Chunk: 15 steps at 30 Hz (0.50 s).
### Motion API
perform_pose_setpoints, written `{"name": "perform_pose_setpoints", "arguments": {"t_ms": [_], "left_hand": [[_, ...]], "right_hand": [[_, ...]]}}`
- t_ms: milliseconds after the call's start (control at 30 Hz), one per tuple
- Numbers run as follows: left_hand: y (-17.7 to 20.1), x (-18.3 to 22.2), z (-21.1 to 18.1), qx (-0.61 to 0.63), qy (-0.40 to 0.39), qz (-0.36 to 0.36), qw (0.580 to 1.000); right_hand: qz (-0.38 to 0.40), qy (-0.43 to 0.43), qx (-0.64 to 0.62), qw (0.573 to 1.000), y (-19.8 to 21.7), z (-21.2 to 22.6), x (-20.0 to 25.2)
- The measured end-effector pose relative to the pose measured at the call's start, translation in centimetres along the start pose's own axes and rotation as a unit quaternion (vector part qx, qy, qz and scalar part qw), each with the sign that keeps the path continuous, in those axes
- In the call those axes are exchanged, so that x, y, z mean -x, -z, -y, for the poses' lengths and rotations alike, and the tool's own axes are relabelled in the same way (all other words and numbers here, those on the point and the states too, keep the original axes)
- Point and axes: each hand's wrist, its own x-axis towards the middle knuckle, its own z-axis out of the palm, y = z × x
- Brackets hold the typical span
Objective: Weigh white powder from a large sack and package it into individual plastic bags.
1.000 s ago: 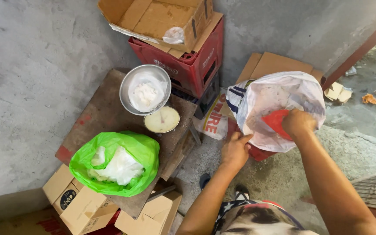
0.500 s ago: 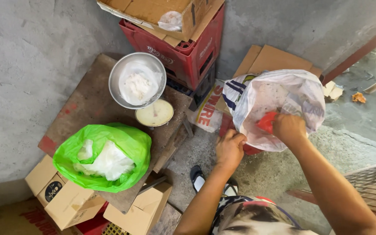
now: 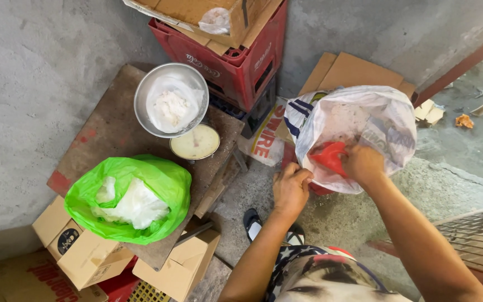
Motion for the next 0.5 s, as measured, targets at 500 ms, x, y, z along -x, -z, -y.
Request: {"name": "perform_pose_setpoints", "arguments": {"t_ms": [500], "left_hand": [[-1.0, 0.7, -0.1, 0.005, -0.017, 0.011, 1.000]], "right_hand": [[-0.029, -0.010, -0.031, 0.999, -4.8, -1.4, -0.4]]}}
